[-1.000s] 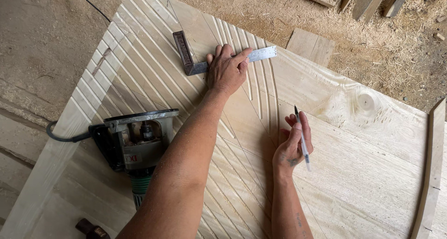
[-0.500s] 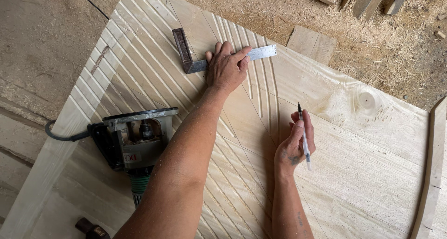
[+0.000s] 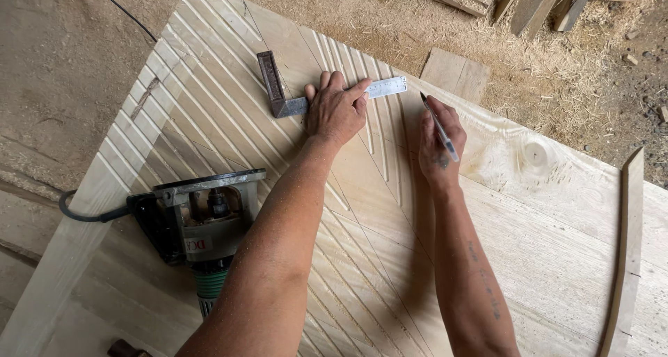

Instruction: The person carves decorative grooves into a wooden panel using a router, hammers a thin wooden strip into a curved groove, and marks measurements on the panel with a square and a pen.

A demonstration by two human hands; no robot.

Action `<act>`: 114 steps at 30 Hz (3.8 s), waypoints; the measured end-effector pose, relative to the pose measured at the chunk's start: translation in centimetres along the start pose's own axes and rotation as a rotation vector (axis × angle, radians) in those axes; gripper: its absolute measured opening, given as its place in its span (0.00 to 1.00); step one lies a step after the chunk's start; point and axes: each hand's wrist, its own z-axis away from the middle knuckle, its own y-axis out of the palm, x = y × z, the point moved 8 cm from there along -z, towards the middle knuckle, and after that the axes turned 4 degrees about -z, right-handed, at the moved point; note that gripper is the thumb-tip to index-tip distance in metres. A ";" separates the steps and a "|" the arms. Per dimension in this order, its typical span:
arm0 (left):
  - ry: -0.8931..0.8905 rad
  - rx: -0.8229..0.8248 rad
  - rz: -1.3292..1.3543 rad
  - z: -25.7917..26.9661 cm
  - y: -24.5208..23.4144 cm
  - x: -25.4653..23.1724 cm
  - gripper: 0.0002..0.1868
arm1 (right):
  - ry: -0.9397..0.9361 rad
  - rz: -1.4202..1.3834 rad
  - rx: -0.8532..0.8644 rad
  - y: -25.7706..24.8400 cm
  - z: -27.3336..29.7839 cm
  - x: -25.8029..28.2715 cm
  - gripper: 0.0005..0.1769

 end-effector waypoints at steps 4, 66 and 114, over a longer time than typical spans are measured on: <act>-0.003 -0.021 0.003 0.0 -0.1 0.0 0.18 | -0.017 0.104 0.141 1.0 -2.6 -0.3 0.16; 0.320 -0.125 0.133 18.7 -0.1 -6.8 0.14 | 0.140 0.052 -0.287 -10.8 19.1 3.9 0.14; 0.300 -0.169 0.188 18.7 -0.9 -6.4 0.16 | 0.005 0.264 -0.090 -8.2 17.8 7.2 0.13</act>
